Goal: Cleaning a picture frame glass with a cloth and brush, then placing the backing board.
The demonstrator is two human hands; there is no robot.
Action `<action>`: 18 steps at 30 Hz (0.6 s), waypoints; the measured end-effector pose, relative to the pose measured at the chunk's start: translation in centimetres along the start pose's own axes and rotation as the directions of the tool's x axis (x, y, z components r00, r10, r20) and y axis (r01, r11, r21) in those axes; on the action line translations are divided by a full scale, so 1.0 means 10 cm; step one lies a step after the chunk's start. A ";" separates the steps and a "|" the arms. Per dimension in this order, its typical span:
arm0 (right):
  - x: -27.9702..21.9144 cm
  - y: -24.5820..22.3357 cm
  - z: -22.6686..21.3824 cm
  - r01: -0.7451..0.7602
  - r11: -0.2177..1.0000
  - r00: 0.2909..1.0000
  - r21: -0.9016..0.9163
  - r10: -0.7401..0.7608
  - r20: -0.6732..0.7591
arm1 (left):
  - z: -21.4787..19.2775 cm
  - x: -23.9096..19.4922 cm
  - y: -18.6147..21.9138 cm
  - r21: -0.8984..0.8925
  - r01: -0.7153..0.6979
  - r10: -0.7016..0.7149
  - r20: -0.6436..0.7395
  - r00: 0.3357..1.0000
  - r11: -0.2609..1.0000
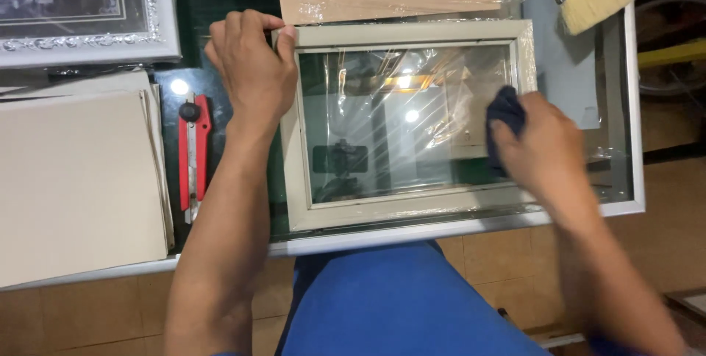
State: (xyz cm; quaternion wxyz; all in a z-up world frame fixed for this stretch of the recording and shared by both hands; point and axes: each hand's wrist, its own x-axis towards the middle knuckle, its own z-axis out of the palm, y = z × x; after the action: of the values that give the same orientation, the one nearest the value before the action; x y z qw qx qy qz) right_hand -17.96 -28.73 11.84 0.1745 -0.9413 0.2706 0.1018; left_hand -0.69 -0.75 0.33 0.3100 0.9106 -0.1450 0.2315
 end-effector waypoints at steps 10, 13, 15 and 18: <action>0.02 -1.30 0.92 0.534 0.832 0.838 0.150 -0.544 0.036 | 0.08 -0.01 -0.10 0.007 -0.060 0.061 -0.021 0.998 0.998; 0.17 -0.57 0.69 0.355 0.899 0.924 0.256 -0.379 0.050 | 0.04 0.01 -0.06 0.007 -0.043 0.043 0.004 0.999 0.999; 0.18 0.07 0.39 0.261 0.954 0.962 0.148 -0.244 -0.125 | 0.04 0.00 -0.06 0.003 -0.037 0.037 0.005 0.999 0.999; 0.07 0.47 0.16 0.080 0.995 0.977 0.059 -0.067 -0.204 | 0.02 0.00 -0.02 -0.015 -0.024 0.024 -0.003 1.000 1.000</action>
State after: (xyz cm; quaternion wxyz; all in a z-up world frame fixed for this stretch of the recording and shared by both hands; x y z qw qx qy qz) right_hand -20.09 -32.17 8.94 0.1814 -0.9497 0.2552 -0.0100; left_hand -0.52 -0.69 0.07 0.3145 0.9061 -0.1571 0.2356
